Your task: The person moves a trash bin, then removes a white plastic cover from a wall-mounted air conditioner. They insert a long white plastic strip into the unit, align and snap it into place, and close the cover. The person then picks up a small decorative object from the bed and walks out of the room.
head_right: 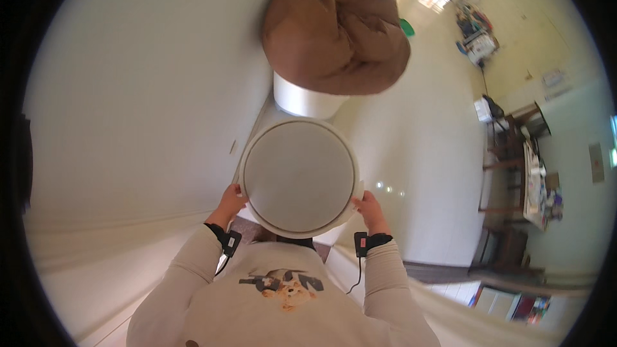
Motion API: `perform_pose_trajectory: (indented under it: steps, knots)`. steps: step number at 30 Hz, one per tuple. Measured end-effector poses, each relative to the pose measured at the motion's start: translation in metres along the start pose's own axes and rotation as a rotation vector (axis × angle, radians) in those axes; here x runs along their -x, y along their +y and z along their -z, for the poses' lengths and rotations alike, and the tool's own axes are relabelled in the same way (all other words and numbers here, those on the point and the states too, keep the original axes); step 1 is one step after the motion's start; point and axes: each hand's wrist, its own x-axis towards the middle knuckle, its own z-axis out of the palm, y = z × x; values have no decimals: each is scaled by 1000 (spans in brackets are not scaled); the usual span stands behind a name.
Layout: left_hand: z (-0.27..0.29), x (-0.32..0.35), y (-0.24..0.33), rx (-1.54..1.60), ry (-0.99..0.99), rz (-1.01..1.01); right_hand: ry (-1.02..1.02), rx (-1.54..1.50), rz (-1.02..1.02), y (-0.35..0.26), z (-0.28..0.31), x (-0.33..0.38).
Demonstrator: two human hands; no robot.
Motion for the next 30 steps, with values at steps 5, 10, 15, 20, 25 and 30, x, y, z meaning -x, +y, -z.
perform_pose_trajectory:
  steps: [5,10,15,20,25,30]
  knots:
    - [-29,-79,-21,25,151,64,-226,52,-57,-31,-8,-136]
    - [-16,-133,-69,-36,239,55,-337,113,-53,-9,-52,-216]
    - [10,-178,-80,55,251,6,-413,64,-4,-5,-88,-269]
    - [27,-157,-71,176,260,85,-406,161,-43,-30,-103,-253]
    - [26,-126,-82,281,325,37,-380,165,-75,-40,-116,-218]
    - [31,-132,-94,126,351,-38,-378,328,-164,-45,-124,-219]
